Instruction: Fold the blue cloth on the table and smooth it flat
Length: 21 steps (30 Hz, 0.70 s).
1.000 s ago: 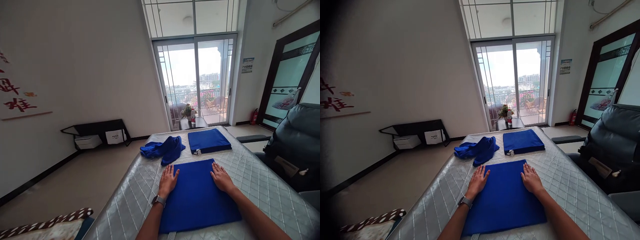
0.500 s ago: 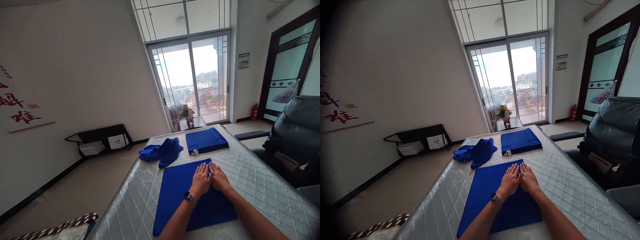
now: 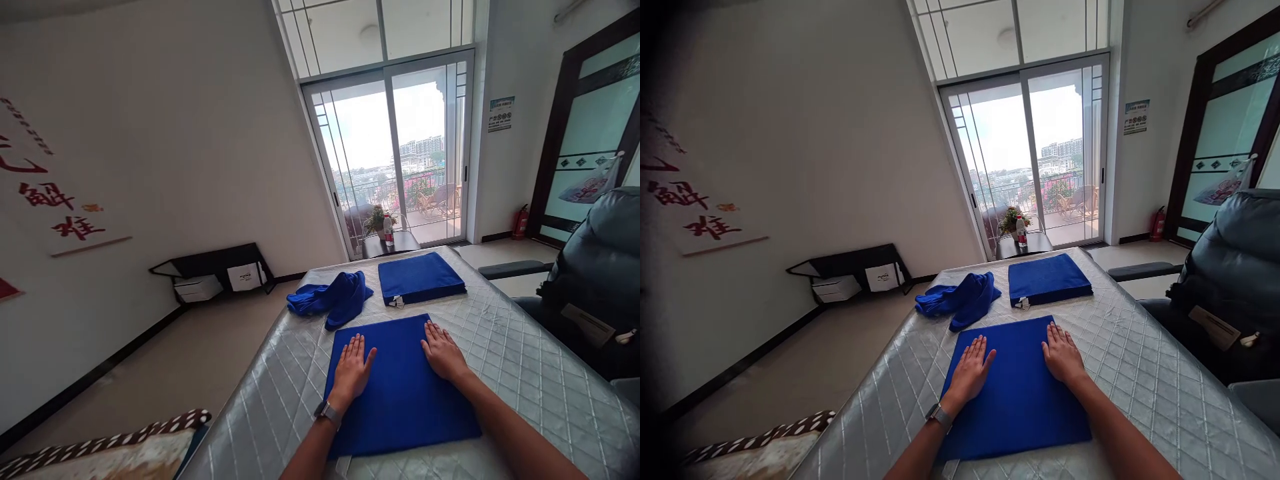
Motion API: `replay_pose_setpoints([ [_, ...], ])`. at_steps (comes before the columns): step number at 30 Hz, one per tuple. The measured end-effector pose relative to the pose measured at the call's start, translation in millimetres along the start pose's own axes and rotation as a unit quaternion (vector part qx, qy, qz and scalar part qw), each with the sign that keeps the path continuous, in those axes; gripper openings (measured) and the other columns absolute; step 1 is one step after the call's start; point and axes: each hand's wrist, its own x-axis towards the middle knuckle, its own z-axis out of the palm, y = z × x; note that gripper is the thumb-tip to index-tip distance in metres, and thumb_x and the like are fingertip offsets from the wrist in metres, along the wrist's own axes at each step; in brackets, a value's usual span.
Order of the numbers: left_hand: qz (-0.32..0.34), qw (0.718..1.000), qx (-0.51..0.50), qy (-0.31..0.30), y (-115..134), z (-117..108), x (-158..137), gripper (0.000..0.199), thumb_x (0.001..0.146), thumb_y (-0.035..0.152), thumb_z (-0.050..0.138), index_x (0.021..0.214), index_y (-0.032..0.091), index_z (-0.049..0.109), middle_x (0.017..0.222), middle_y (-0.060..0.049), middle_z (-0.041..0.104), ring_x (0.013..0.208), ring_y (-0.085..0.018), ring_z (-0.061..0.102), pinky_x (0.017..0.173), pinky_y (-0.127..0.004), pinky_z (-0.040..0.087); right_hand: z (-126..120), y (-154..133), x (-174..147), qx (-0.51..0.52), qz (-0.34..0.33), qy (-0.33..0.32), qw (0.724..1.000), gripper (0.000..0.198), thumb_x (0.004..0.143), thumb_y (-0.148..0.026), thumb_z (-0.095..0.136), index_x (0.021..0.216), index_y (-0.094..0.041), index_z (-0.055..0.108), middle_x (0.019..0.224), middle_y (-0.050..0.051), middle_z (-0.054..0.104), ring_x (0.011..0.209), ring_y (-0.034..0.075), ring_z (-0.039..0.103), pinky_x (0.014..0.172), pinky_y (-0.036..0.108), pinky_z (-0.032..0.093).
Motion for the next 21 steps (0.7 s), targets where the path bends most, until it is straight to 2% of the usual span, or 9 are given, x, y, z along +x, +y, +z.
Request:
replay_pose_setpoints([
  [3, -0.028, 1.0, 0.01, 0.008, -33.5, 4.5, -13.9, 0.074, 0.103, 0.059, 0.012, 0.154, 0.01, 0.034, 0.161, -0.015, 0.033, 0.15, -0.025, 0.028, 0.122, -0.045, 0.027, 1.7, 0.3, 1.0, -0.008, 0.001, 0.001, 1.0, 0.068, 0.101, -0.042, 0.018, 0.157, -0.005, 0.025, 0.165, 0.011, 0.021, 0.152, 0.022, 0.015, 0.123, 0.041, 0.012],
  [6, -0.039, 0.999, 0.006, 0.025, -47.6, 11.5, -20.5, 0.075, 0.103, 0.059, 0.012, 0.154, 0.01, 0.035, 0.161, -0.016, 0.032, 0.149, -0.025, 0.029, 0.121, -0.044, 0.029, 3.8, 1.4, 2.2, -0.019, 0.0, 0.002, 1.0, 0.068, 0.101, -0.042, 0.018, 0.157, -0.005, 0.025, 0.165, 0.01, 0.021, 0.152, 0.021, 0.016, 0.123, 0.04, 0.013],
  [14, -0.023, 0.998, -0.008, 0.062, -50.3, 16.6, -21.8, 0.079, 0.102, 0.061, 0.013, 0.153, 0.006, 0.036, 0.158, -0.019, 0.038, 0.148, -0.028, 0.033, 0.119, -0.047, 0.032, 3.4, 0.0, 1.7, -0.03, -0.005, 0.007, 1.0, 0.067, 0.101, -0.043, 0.018, 0.157, -0.006, 0.026, 0.164, 0.012, 0.022, 0.152, 0.021, 0.017, 0.123, 0.041, 0.015],
  [17, -0.027, 0.998, -0.014, 0.053, -49.0, 12.6, -23.4, 0.081, 0.101, 0.061, 0.012, 0.152, 0.004, 0.035, 0.158, -0.02, 0.036, 0.148, -0.029, 0.031, 0.12, -0.049, 0.031, -1.3, -3.2, -0.3, -0.04, -0.007, 0.002, 0.999, 0.067, 0.102, -0.042, 0.017, 0.157, -0.006, 0.025, 0.164, 0.013, 0.022, 0.152, 0.021, 0.015, 0.123, 0.041, 0.015],
  [21, -0.047, 0.998, -0.029, 0.032, -45.2, 5.2, -24.9, 0.086, 0.1, 0.064, 0.01, 0.152, -0.001, 0.033, 0.16, -0.021, 0.031, 0.15, -0.029, 0.028, 0.122, -0.045, 0.027, -7.0, -6.3, -10.1, -0.048, -0.013, -0.004, 0.999, 0.067, 0.102, -0.042, 0.016, 0.157, -0.005, 0.025, 0.164, 0.013, 0.022, 0.152, 0.021, 0.013, 0.123, 0.042, 0.014],
])
